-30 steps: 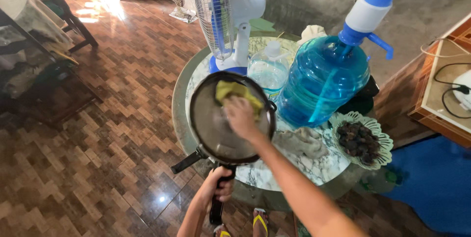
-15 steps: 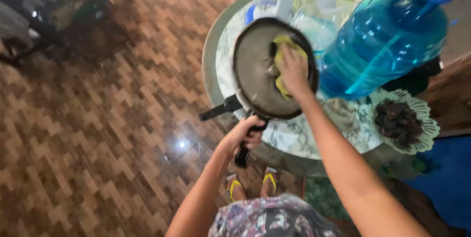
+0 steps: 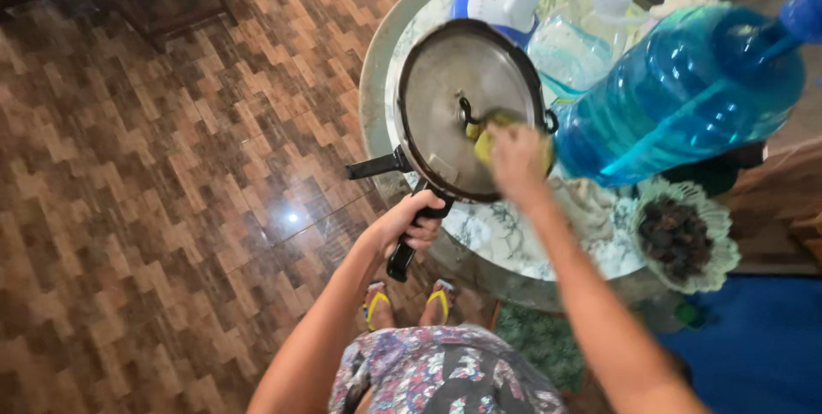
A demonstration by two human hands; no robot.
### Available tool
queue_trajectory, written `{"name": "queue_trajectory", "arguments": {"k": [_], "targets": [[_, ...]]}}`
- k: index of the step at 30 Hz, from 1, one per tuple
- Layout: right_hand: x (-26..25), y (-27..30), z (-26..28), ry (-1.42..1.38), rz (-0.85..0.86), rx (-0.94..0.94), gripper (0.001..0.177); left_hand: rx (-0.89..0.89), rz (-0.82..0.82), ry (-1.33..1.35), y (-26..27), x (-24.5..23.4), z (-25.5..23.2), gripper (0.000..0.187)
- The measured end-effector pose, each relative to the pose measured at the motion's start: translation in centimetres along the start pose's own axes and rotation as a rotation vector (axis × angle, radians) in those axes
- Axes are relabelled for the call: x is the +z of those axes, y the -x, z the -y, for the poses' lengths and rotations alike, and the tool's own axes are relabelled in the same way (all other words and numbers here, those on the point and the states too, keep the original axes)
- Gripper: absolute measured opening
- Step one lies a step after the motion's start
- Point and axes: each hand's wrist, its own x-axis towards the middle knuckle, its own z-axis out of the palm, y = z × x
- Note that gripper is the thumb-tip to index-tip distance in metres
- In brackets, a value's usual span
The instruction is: The person wipes the lid and body of a pressure cooker with a gray cloth and a yellow cloth, wiping the interior and exterior surfaces, then carries the cooker to a wooden shelf and places it on the shelf.
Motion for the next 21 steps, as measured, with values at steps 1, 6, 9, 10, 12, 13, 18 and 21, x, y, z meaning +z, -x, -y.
{"name": "queue_trajectory", "arguments": {"k": [1, 6, 9, 10, 12, 13, 18, 21], "targets": [[0.6, 0.5, 0.5, -0.033, 0.012, 0.074, 0.028, -0.027, 0.007, 0.01, -0.3, 0.0, 0.0, 0.045], [1.7, 2.1, 5.5, -0.855, 0.075, 0.287, 0.022, -0.095, -0.079, 0.06, 0.0, -0.2, 1.7, 0.062], [1.6, -0.1, 7.3, -0.821, 0.057, 0.179, 0.023, -0.057, -0.064, 0.076, -1.2, 1.0, 2.5, 0.072], [1.4, -0.3, 8.0, -0.698, 0.06, 0.079, 0.025, -0.056, -0.056, 0.09, -1.2, 1.3, 2.7, 0.074], [0.6, -0.5, 8.3, -0.609, 0.118, -0.006, 0.026, -0.036, -0.038, 0.129, -0.9, 1.8, 2.8, 0.076], [-0.1, -0.3, 8.2, -0.563, 0.146, -0.052, 0.027, -0.019, -0.027, 0.154, -0.7, 1.9, 2.7, 0.076], [-5.2, 2.0, 5.7, -0.511, 0.331, -0.245, 0.024, 0.035, -0.049, 0.297, -0.3, 2.0, 3.4, 0.086], [-4.8, 1.8, 6.8, -0.362, 0.28, -0.325, 0.025, 0.032, -0.022, 0.332, -1.3, 1.5, 4.1, 0.083]]}}
